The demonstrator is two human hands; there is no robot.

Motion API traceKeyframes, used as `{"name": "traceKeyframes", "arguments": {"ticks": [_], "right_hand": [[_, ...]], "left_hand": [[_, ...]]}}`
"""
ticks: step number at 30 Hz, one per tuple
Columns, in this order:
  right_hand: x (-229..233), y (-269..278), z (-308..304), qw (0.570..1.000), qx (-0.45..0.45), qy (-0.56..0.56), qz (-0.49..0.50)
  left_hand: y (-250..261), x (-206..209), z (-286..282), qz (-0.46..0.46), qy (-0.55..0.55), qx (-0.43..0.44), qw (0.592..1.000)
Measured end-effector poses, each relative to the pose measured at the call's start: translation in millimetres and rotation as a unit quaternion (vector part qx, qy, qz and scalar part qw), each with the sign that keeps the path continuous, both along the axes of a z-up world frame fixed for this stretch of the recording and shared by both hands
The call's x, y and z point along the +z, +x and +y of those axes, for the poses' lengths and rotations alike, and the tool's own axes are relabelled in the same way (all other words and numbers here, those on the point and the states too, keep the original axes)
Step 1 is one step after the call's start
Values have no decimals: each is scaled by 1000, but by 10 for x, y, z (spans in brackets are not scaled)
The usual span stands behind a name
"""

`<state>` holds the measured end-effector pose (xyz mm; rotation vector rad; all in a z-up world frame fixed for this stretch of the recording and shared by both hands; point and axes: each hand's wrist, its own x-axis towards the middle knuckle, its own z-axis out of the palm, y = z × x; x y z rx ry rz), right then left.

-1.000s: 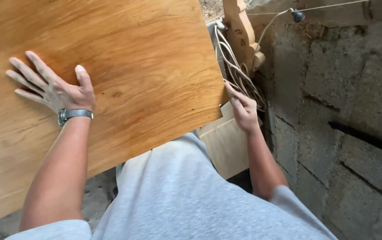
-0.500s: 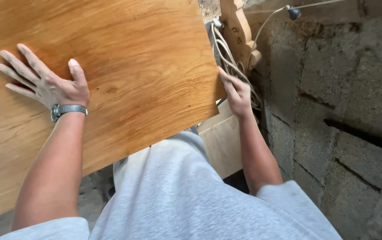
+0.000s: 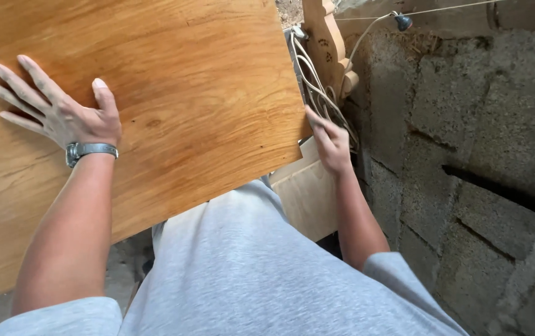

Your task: Applying finish to a wooden board with a brush and then sanding the edges and surface with sandpaper.

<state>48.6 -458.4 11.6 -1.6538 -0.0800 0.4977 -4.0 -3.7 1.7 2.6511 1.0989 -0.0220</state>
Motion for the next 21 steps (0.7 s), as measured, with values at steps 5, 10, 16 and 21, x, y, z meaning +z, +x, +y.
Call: {"name": "traceKeyframes", "arguments": {"ticks": [5, 10, 16, 21], "right_hand": [[16, -9, -5, 998, -7, -65, -8], [-215, 806, 471, 997, 25, -41, -66], [-548, 2046, 1316, 986, 54, 97, -125], [-951, 2683, 1689, 983, -1, 120, -138]], "left_hand": [[23, 3, 35, -7, -2, 1, 1000], [3, -18, 49, -35, 19, -8, 999], [47, -13, 34, -42, 17, -3, 999], [15, -75, 30, -39, 17, -5, 999]]}}
